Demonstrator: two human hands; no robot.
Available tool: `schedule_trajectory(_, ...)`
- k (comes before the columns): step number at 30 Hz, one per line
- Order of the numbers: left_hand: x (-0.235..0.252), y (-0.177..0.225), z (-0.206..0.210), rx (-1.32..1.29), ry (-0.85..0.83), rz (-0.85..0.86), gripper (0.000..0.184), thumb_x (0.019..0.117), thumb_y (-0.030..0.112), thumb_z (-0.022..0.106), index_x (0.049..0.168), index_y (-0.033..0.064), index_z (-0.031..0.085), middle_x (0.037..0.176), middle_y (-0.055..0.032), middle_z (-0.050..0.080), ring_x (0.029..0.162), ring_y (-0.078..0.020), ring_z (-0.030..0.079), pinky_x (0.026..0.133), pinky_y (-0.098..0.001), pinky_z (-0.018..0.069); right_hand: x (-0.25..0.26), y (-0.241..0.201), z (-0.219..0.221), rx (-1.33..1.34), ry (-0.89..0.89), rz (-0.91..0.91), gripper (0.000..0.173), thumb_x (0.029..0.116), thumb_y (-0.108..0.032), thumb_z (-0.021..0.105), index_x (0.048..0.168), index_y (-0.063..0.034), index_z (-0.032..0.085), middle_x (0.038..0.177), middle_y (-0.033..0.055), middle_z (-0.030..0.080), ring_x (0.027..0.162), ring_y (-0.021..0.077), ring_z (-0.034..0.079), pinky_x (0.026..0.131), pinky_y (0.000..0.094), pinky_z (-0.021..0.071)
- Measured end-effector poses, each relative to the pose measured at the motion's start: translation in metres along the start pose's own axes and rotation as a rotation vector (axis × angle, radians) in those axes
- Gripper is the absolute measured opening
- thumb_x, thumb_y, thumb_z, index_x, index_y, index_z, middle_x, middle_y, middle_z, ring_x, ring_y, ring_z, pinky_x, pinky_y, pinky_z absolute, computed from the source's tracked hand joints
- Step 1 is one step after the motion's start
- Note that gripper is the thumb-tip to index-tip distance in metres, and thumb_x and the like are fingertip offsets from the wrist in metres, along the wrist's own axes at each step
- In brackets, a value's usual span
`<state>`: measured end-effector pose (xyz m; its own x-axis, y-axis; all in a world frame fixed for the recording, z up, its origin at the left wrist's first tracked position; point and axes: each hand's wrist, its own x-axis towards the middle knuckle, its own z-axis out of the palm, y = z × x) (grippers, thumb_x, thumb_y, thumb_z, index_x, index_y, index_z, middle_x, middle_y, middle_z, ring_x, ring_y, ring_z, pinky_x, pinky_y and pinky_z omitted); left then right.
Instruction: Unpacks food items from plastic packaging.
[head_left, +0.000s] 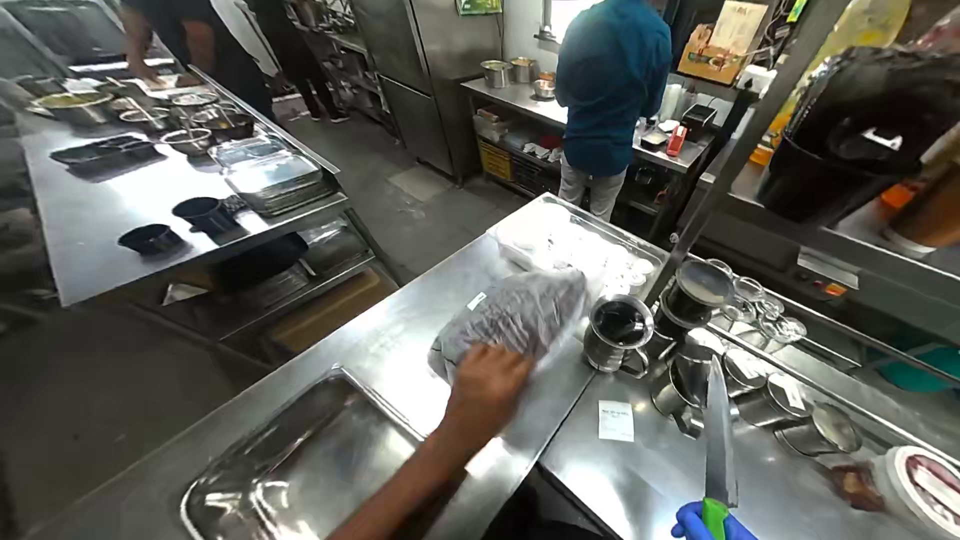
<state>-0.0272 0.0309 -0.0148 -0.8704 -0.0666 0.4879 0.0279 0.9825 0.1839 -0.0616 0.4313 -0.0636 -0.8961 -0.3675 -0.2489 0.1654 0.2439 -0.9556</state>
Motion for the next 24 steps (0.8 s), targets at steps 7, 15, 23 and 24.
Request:
schedule_trajectory(7,-0.13,0.086,0.077,0.192,-0.649,-0.475,0.03,0.0838,0.002,0.065,0.111,0.0084,0.074,0.115,-0.0131,0.073,0.108,-0.0357,0.068,0.096,-0.0565,0.0506,-0.023,0.031,-0.047,-0.048,-0.021,0.118,0.015,0.0994,-0.014,0.063,0.099,-0.0021,0.072,0.076,0.0046,0.072,0.056,0.0093,0.06,0.053,0.0258,0.0498)
schedule_trajectory(15,-0.174,0.105,0.06,0.129,-0.13,-0.45,0.01,0.0842,0.012,0.068,0.09,0.011,0.075,0.091,-0.0093,0.072,0.086,-0.0316,0.07,0.075,-0.0513,0.0564,-0.026,0.06,-0.04,-0.191,-0.173,0.213,0.022,0.0968,-0.029,0.068,0.096,-0.0074,0.073,0.071,0.0015,0.07,0.06,0.0117,0.063,0.059,0.0303,0.0532)
schedule_trajectory(23,-0.195,0.106,0.041,-0.202,-0.413,-0.768,0.027,0.0906,0.016,0.063,0.115,0.0139,0.074,0.113,-0.0067,0.07,0.085,-0.0238,0.07,0.075,-0.0482,0.0598,-0.02,0.073,-0.012,-0.302,-0.254,0.249,0.036,0.0954,-0.046,0.067,0.091,-0.0111,0.071,0.071,0.001,0.07,0.064,0.0151,0.067,0.063,0.0358,0.0566)
schedule_trajectory(24,-0.198,0.105,0.04,-0.231,-0.319,-0.771,0.025,0.0927,0.02,0.062,0.113,0.0129,0.074,0.106,-0.0052,0.072,0.08,-0.0203,0.07,0.073,-0.0448,0.0601,-0.019,0.073,-0.009,-0.326,-0.26,0.243,0.036,0.0948,-0.047,0.067,0.092,-0.0117,0.071,0.071,0.0005,0.07,0.064,0.0148,0.067,0.064,0.0362,0.0571)
